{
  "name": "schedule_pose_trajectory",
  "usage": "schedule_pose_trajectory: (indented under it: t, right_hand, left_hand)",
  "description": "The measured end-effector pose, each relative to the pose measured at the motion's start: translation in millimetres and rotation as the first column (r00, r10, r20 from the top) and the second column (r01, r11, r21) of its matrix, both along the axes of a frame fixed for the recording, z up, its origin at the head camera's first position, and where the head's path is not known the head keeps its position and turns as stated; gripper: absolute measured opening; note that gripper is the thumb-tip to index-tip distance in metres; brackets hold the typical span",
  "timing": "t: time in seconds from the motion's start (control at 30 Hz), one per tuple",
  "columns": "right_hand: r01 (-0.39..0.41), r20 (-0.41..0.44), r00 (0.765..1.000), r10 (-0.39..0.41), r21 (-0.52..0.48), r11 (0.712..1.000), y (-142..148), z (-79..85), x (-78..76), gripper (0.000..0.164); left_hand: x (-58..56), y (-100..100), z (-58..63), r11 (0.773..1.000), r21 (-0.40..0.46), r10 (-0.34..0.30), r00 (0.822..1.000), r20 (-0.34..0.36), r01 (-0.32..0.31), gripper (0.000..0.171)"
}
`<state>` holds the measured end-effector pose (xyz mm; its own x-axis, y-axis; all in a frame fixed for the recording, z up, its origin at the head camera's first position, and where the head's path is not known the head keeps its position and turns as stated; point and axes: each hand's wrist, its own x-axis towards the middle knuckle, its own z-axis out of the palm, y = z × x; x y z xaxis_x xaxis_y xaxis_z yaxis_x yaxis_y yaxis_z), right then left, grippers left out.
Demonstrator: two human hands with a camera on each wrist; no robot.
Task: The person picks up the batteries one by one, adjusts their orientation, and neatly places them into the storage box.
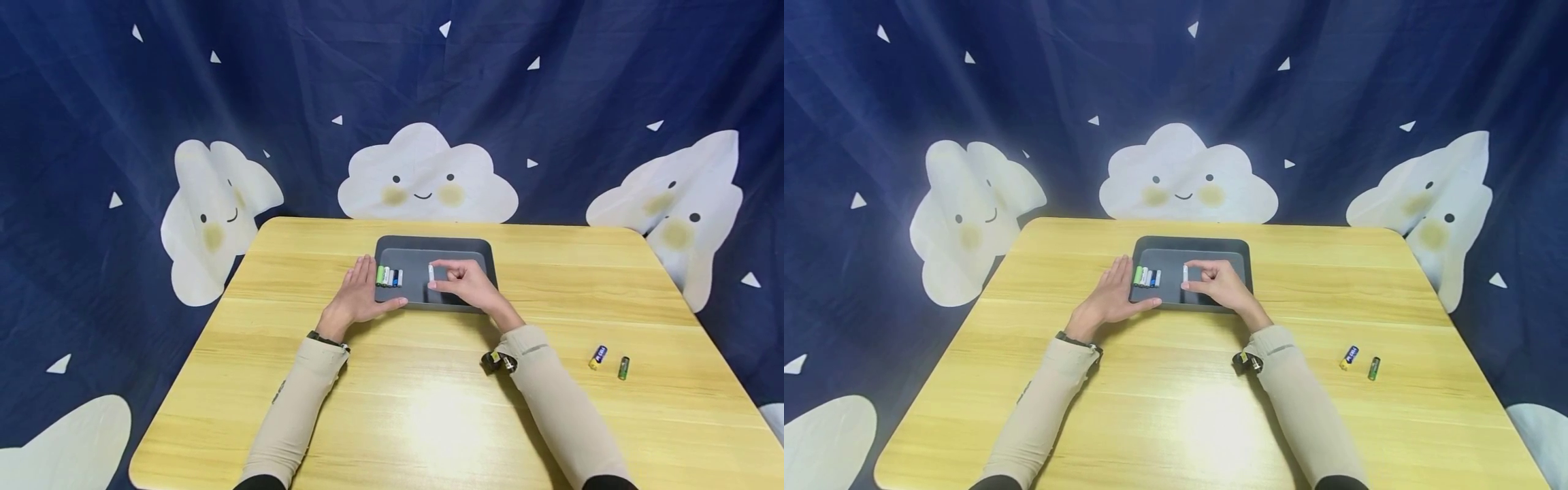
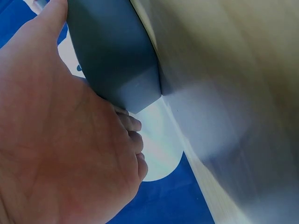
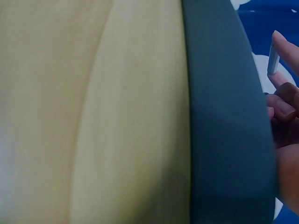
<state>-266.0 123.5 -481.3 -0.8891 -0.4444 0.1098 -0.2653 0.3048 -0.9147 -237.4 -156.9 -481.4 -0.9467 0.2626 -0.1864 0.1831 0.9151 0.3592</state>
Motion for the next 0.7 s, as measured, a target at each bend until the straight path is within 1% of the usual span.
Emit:
schedule_pose_trajectory:
  t: [0.3, 0.53, 0.7]
  right_hand:
    - [0.036, 0.096, 0.995, -0.038, 0.015, 0.999, -18.8, -6.2, -8.8, 0.054]
    - [0.015, 0.207, 0.978, -0.013, -0.006, 1.000, -25.8, -11.2, -15.2, 0.054]
    - [0.018, 0.234, 0.972, -0.019, 0.008, 1.000, -30.0, -13.4, -19.7, 0.055]
  left_hand:
    - [-2.3, 0.1, -2.9, 1.000, -0.008, 0.002, 1.000, 0.003, -0.002, 0.128]
    - [-4.5, 0.1, -6.1, 1.000, -0.011, 0.007, 1.000, 0.013, -0.007, 0.130]
    - [-5.7, 0.2, -6.9, 1.000, -0.015, 0.011, 1.000, 0.020, -0.011, 0.129]
